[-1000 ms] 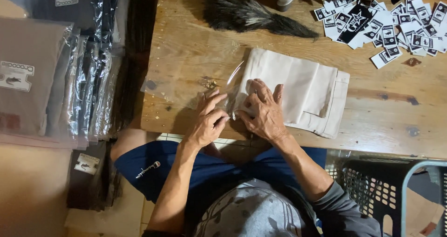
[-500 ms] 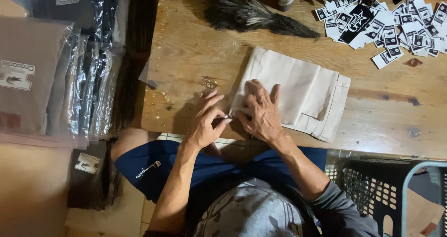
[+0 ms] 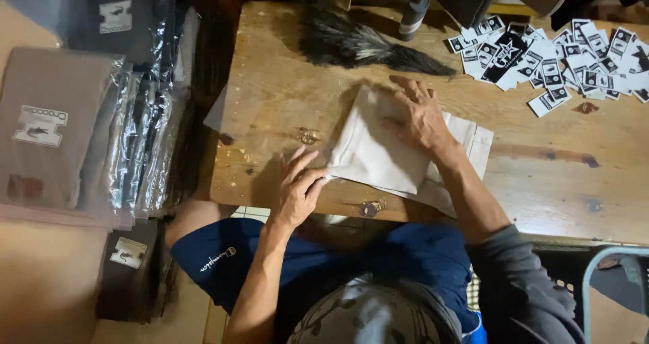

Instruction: The person folds a light-colored pair of trousers on a wooden table, places them into a clear plastic bag, and smooths the package. The person then picks up a small rectangular label from the table and places it on the front of the packaged trousers.

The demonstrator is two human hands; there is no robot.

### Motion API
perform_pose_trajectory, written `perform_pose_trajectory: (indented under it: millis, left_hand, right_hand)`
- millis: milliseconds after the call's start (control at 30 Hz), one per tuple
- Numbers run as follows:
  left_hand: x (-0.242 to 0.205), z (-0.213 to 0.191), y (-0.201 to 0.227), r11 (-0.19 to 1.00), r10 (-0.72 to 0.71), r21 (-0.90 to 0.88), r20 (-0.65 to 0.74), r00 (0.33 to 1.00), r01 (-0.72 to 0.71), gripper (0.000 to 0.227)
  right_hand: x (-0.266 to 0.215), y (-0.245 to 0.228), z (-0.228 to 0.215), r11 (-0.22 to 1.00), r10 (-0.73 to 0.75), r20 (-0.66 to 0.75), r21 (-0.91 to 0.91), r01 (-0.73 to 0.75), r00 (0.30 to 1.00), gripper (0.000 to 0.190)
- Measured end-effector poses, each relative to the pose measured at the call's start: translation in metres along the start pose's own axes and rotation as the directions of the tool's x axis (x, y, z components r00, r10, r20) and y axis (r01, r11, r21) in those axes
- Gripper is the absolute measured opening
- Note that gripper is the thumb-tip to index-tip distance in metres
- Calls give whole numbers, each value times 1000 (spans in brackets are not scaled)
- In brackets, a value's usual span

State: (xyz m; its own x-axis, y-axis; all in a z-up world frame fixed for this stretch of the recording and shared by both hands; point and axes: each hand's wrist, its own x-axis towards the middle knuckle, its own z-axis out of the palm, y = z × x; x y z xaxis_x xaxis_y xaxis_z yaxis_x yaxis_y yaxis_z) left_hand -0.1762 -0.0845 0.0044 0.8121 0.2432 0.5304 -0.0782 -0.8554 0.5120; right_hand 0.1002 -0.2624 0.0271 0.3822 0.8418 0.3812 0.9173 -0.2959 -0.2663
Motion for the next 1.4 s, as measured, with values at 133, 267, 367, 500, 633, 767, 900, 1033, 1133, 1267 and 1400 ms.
perform_pose_trajectory:
  millis: [133, 267, 367, 500, 633, 767, 900, 1033, 1133, 1267, 1400]
  left_hand:
    - [-10, 11, -15, 988, -97, 106, -160, 982, 115, 11]
    - [-22, 22, -24, 927, -354, 28, -254, 900, 373, 10]
    - [-22, 19, -25, 892, -395, 96, -310, 865, 441, 10]
    - [-2, 5, -5, 806, -577, -69, -316, 753, 588, 24]
    - [8, 3, 2, 652, -758, -266, -220, 614, 709, 47]
    - [2, 27, -26, 542, -836, -438, -197, 512, 717, 51]
    - [26, 1, 9, 330, -919, -686, -75, 388, 648, 60]
    - [34, 5, 13, 130, -970, -798, 20, 243, 588, 70]
    - [33, 9, 10, 117, -972, -816, 24, 235, 567, 73]
    - [41, 8, 11, 162, -965, -777, 4, 261, 609, 65]
    - [22, 19, -4, 252, -945, -723, -40, 325, 643, 57]
  right_hand:
    - [24, -6, 18, 979, 203, 135, -17, -203, 970, 78]
    - [30, 13, 64, 951, 298, 60, 71, -302, 953, 73]
    - [48, -52, 20, 912, 402, 58, 66, -405, 914, 67]
    - [49, -39, 45, 894, 443, 68, 45, -446, 894, 56]
    - [46, -21, 60, 893, 435, 22, 114, -435, 900, 53]
    - [45, -10, 71, 889, 435, -13, 161, -428, 900, 51]
    - [42, -11, 68, 884, 442, -10, 173, -434, 897, 51]
    - [46, -21, 57, 859, 478, 26, 196, -473, 878, 45]
    - [46, -19, 59, 855, 485, 31, 193, -481, 874, 44]
    - [44, -18, 60, 851, 488, 50, 194, -488, 871, 44]
    - [38, -16, 63, 834, 513, 10, 230, -501, 858, 40]
